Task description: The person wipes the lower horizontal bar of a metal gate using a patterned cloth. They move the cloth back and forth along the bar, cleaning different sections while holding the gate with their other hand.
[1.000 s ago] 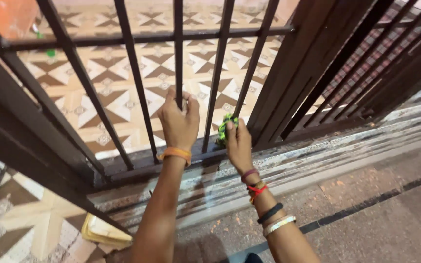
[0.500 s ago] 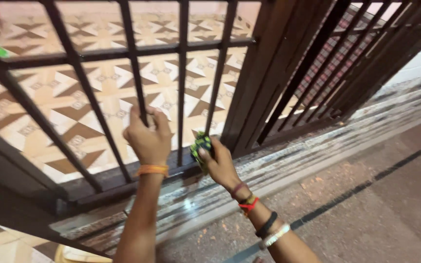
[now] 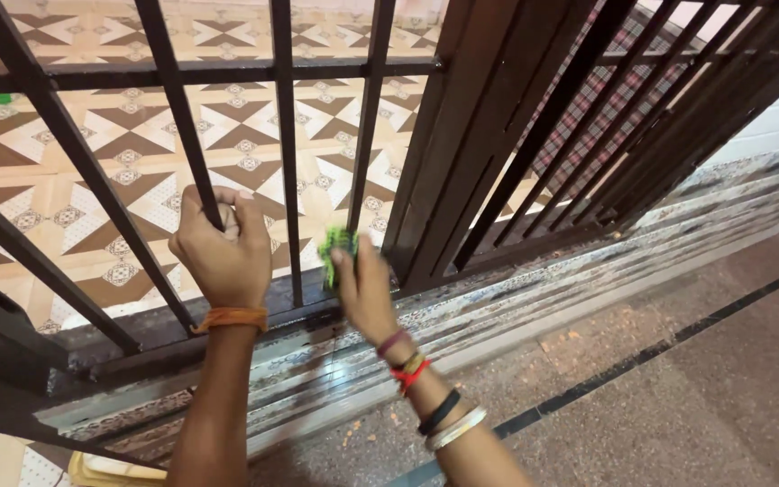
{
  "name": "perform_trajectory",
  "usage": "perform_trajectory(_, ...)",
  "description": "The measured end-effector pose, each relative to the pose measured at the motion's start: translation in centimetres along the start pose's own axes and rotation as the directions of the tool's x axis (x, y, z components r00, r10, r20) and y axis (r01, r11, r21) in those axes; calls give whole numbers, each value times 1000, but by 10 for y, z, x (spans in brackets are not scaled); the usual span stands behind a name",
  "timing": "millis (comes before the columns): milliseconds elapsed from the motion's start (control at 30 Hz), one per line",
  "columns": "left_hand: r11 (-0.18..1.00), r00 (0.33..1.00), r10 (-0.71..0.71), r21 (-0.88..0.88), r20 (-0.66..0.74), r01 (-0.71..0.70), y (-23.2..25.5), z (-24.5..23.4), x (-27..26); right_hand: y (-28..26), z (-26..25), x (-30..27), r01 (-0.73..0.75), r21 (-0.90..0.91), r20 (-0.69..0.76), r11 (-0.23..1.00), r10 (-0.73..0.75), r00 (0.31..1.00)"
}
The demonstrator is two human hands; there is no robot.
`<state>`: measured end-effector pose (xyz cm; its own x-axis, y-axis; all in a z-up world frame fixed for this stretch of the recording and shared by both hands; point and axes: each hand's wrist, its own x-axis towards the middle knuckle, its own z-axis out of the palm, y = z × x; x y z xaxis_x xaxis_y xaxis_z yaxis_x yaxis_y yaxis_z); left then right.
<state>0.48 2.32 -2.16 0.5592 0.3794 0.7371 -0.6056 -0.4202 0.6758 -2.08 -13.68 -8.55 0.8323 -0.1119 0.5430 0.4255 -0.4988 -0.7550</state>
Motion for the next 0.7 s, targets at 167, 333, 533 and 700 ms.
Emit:
perform_trajectory(167, 997, 999, 44, 59, 2, -44, 2, -1, 4, 26, 19, -36, -149, -12, -27, 989, 149, 989)
perform_trajectory(333, 999, 1000, -6, -42, -15, 6, 6, 0, 2, -22, -12, -7, -201, 137, 29, 970, 199, 980)
perform_trajectory(533, 997, 1000, 30, -76, -6, -31, 5, -1, 3, -104, -47, 57, 108, 185, -185, 977, -73, 980)
perform_trajectory(700, 995, 999, -47, -87, 20, 49, 9, -2, 3, -82, -23, 50, 148, -80, -273, 986, -165, 948)
